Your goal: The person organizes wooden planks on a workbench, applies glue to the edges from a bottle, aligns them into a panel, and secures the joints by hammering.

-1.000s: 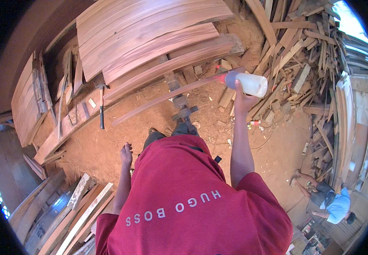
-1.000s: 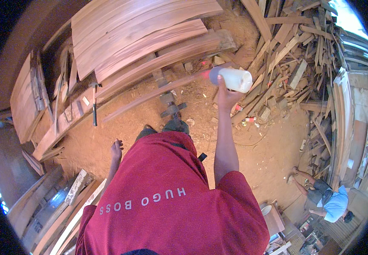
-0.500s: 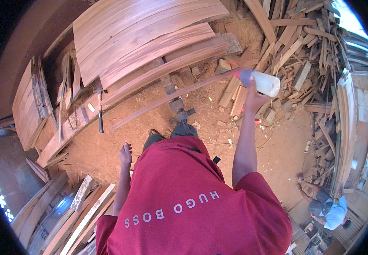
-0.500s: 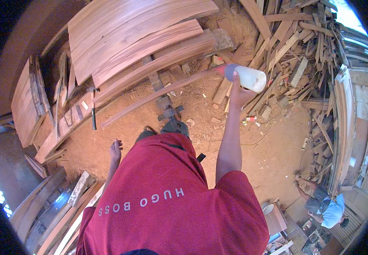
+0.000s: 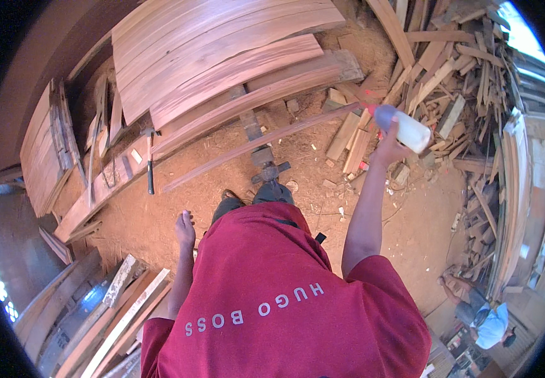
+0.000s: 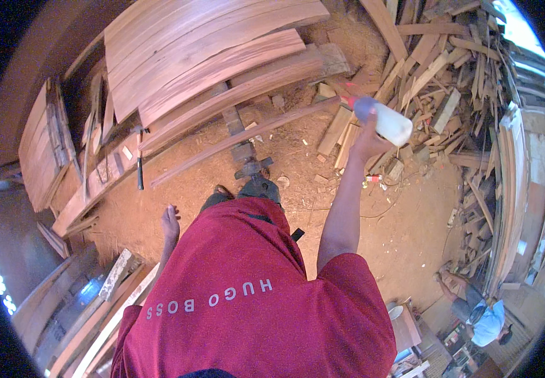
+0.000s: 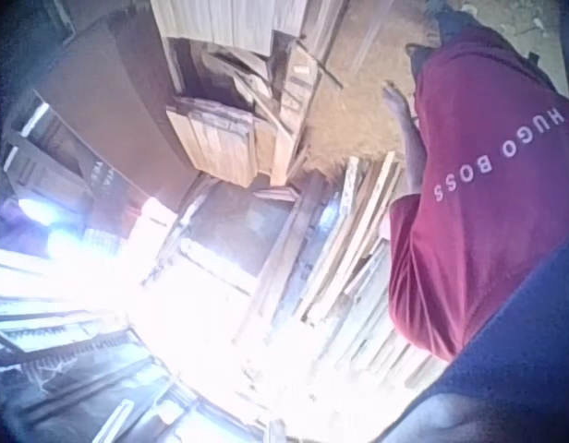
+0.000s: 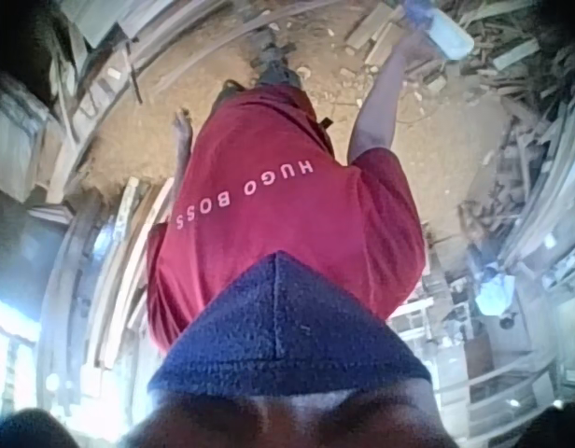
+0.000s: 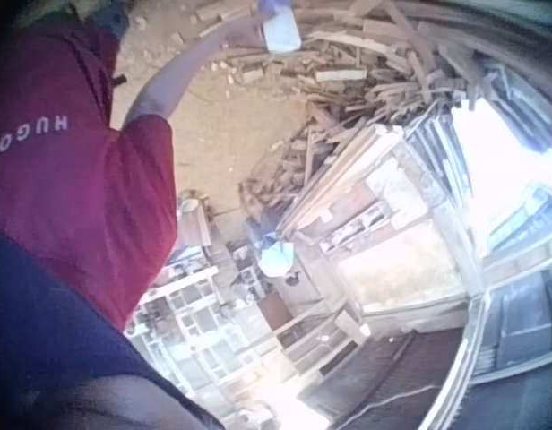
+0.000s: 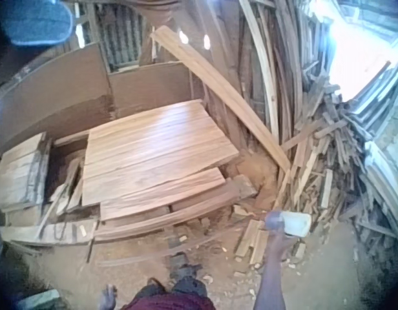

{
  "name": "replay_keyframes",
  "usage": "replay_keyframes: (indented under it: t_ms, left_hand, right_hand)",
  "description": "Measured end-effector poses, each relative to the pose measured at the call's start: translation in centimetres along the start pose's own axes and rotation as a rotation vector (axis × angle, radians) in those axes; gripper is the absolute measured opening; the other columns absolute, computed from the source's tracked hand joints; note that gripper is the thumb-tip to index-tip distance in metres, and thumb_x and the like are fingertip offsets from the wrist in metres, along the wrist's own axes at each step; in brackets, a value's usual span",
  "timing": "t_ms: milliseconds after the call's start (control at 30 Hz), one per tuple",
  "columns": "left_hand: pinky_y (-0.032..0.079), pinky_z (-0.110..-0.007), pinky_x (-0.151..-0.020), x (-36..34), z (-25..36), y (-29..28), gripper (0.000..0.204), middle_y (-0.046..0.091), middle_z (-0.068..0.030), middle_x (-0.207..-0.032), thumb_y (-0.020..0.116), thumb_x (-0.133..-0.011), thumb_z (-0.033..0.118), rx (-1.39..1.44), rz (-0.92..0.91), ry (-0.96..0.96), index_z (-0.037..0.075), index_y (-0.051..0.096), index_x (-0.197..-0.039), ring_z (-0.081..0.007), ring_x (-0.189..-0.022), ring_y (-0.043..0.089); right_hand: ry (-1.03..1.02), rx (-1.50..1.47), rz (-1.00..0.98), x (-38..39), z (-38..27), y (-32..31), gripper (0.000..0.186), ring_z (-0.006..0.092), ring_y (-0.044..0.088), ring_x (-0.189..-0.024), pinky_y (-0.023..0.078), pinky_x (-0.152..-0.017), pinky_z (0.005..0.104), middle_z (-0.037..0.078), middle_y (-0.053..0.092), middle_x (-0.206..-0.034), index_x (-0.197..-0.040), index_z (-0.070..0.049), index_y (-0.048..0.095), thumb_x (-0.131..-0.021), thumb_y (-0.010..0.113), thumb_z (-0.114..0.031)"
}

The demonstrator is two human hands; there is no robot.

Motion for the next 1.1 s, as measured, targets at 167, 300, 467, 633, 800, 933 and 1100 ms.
replay_keyframes:
  t_ms: [167, 300, 467, 633, 800, 933, 1100]
  left_hand:
    - [0.049, -0.032, -0.074, 1.6, 9.7, -1.8, 0.030, 0.066, -0.0114, -0.094, 0.052, -0.101, 0.025, 0.012, 0.475, 0.317, -0.002, 0.064, -0.104, -0.0190, -0.083, 0.061]
    - [0.048, -0.035, -0.081, 3.5, 21.4, -2.5, 0.024, 0.066, -0.0117, -0.100, 0.070, -0.087, 0.016, 0.071, 0.398, 0.593, 0.002, 0.065, -0.106, -0.0235, -0.091, 0.061]
    - [0.044, -0.040, -0.099, 5.4, 33.0, -1.7, 0.055, 0.061, -0.0171, -0.122, 0.080, -0.078, 0.025, 0.036, -0.017, 0.798, 0.004, 0.060, -0.125, -0.0329, -0.117, 0.056]
    - [0.039, -0.041, -0.109, 1.5, 33.3, -3.0, 0.087, 0.056, -0.0182, -0.134, 0.090, -0.067, 0.028, 0.462, -0.114, 0.595, -0.002, 0.048, -0.137, -0.0250, -0.128, 0.051]
    - [0.053, -0.033, -0.090, -4.7, 26.5, -9.1, 0.075, 0.067, -0.0101, -0.112, 0.091, -0.065, 0.017, 0.644, 0.131, 0.429, -0.002, 0.052, -0.126, -0.0181, -0.101, 0.065]
    - [0.055, -0.033, -0.085, -12.6, 19.0, -13.8, 0.065, 0.066, -0.0108, -0.109, 0.088, -0.068, 0.009, 0.743, 0.543, 0.230, -0.001, 0.053, -0.121, -0.0181, -0.097, 0.066]
    - [0.052, -0.032, -0.087, -22.7, 7.1, -14.7, 0.069, 0.063, -0.0127, -0.115, 0.087, -0.069, 0.008, 0.645, 0.740, 0.277, -0.002, 0.050, -0.126, -0.0191, -0.099, 0.064]
  right_hand:
    - [0.621, -0.503, 0.021, 0.4, -0.5, -1.3, 0.069, 0.0339, 0.062, -0.112, 0.058, -0.092, 0.0437, 0.015, 0.059, -0.127, -0.134, -0.004, 0.048, -0.084, 0.075, -0.043]
    - [0.936, -0.744, -0.087, 4.3, -3.2, 1.7, 0.070, 0.0339, 0.061, -0.114, 0.057, -0.095, 0.0440, 0.018, 0.059, -0.129, -0.133, -0.003, 0.051, -0.083, 0.074, -0.046]
    - [1.495, -0.840, -0.484, 17.1, -9.1, 10.3, 0.066, 0.0265, 0.066, -0.106, 0.060, -0.085, 0.0401, 0.011, 0.065, -0.121, -0.129, -0.010, 0.056, -0.082, 0.073, -0.053]
    - [1.884, -0.633, -0.886, 32.7, -11.2, 16.3, 0.064, 0.0211, 0.063, -0.104, 0.055, -0.084, 0.0392, 0.003, 0.064, -0.122, -0.129, -0.017, 0.057, -0.086, 0.060, -0.065]
    - [1.823, -0.088, -1.154, 43.8, -12.8, 20.5, 0.072, 0.0155, 0.059, -0.100, 0.046, -0.078, 0.0295, 0.006, 0.065, -0.121, -0.137, -0.015, 0.048, -0.090, 0.052, -0.068]
    - [1.696, 0.235, -1.515, 44.6, -11.0, 21.1, 0.054, 0.0123, 0.059, -0.096, 0.045, -0.078, 0.0285, 0.007, 0.065, -0.120, -0.136, -0.009, 0.047, -0.101, 0.047, -0.050]
    - [1.124, 0.256, -1.640, 37.9, -10.5, 22.8, 0.032, 0.0127, 0.062, -0.091, 0.047, -0.077, 0.0261, 0.008, 0.067, -0.113, -0.128, -0.008, 0.054, -0.103, 0.050, -0.027]
Point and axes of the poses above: each hand's wrist, its own x-axis away from the middle knuckle, its own y-axis out of the palm, z = x × y, the point moved 2 cm from there along -x, towards the middle knuckle
